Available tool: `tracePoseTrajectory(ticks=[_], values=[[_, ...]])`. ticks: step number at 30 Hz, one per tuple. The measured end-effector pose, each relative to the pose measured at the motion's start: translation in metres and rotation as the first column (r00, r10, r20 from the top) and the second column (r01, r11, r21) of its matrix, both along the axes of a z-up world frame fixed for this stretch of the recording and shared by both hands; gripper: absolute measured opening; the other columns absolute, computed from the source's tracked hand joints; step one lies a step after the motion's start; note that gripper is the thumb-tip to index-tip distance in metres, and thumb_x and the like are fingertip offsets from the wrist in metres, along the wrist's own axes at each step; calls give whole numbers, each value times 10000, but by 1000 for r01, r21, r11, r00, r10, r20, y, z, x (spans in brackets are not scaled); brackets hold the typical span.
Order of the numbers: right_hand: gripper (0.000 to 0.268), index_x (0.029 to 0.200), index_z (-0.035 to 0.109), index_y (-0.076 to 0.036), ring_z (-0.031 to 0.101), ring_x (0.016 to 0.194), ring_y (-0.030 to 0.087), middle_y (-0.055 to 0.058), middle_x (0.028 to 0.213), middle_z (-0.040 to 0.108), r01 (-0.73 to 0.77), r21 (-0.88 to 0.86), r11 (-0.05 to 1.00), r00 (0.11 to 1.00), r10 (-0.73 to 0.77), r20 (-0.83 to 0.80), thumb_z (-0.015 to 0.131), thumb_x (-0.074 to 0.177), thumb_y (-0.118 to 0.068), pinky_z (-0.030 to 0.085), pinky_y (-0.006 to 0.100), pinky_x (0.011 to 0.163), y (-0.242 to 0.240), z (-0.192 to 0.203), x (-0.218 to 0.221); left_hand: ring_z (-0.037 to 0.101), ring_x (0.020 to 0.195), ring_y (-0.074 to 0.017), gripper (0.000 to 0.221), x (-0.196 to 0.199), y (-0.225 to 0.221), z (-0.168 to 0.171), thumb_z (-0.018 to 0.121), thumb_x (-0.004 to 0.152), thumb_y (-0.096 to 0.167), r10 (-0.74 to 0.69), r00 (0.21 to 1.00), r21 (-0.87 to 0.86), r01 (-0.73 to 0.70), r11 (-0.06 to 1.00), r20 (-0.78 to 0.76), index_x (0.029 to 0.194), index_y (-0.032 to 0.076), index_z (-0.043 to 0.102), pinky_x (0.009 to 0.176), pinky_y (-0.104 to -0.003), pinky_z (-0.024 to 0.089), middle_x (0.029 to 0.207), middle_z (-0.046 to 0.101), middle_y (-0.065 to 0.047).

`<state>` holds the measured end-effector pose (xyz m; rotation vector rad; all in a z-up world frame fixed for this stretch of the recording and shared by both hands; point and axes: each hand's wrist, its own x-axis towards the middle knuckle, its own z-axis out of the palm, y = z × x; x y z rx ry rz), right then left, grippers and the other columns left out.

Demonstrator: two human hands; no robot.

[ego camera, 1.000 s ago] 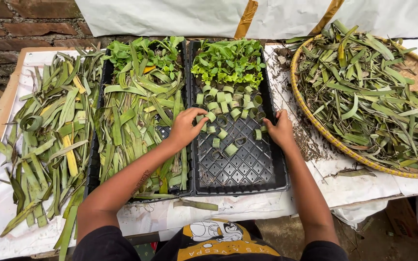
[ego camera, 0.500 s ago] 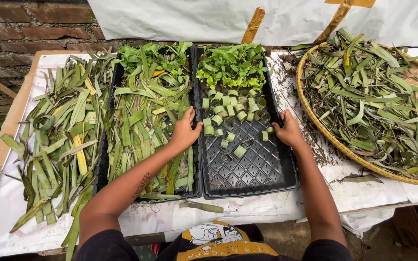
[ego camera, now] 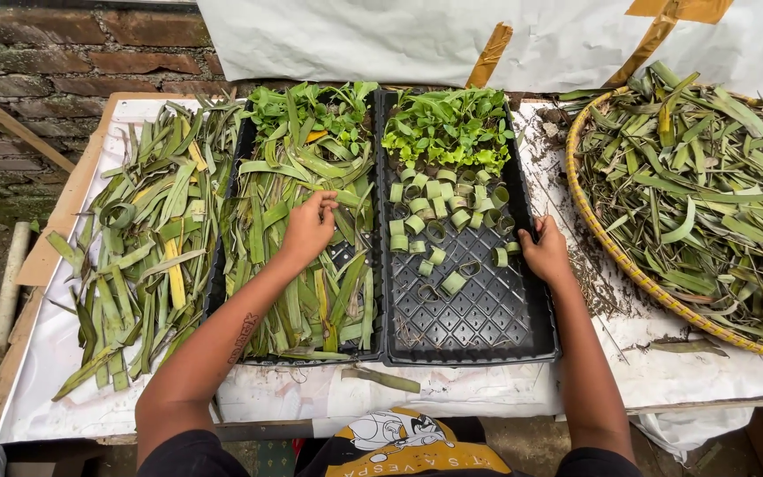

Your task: Wrapping small green seedlings with long, thin leaves to prepare them for planting.

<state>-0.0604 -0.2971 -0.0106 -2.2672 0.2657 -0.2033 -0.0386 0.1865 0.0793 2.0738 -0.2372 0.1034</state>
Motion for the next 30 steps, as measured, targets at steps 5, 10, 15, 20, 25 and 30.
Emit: tracePoseTrajectory(ticks=[5,10,15,20,25,30], values=[[263,964,447,-112,629,792,429,223,739,615,20,-56,998,999,-22,-35,699,971,-190,441,486,709,2,1,-3,645,1175,-368,413,11,53,-15,688,955,324,109,987,634,-157,757,115,1298,101,625,835,-520,590,1183,589,-139],[253,948,456,-117,618,751,404,197,702,595,36,-53,998,999,-37,-23,694,976,-201,432,469,679,2,1,-3,691,846,-236,293,14,52,-16,648,1016,235,35,878,628,-368,686,477,1262,94,577,586,-352,615,1039,517,-61],[247,929,459,-124,610,703,366,173,667,589,36,-49,998,999,-37,-12,685,980,-207,434,438,647,1,5,-4,681,1112,-323,429,49,16,-23,511,1014,26,-221,867,632,-130,764,446,1439,66,460,887,-432,582,1196,612,-137],[246,915,457,-118,607,704,370,190,675,579,32,-39,999,999,-33,-25,676,985,-202,436,443,650,3,4,-6,559,1326,-325,774,74,7,-60,685,943,191,-170,982,821,29,570,84,1577,44,265,1135,-485,351,1368,633,-188],[241,893,476,-117,627,699,379,191,672,597,50,-49,998,998,-51,-21,677,988,-209,443,441,638,-3,-11,0,641,901,-258,576,55,17,-16,740,903,148,-58,996,352,28,936,74,1439,135,527,872,-443,441,952,731,-25],[261,861,472,-133,641,733,402,198,708,617,8,-94,996,999,-12,-40,677,984,-236,447,452,656,-5,-14,6,681,843,-98,445,44,20,-8,726,951,103,6,992,-313,-46,949,-128,1387,91,633,775,-288,566,1001,712,-66]])
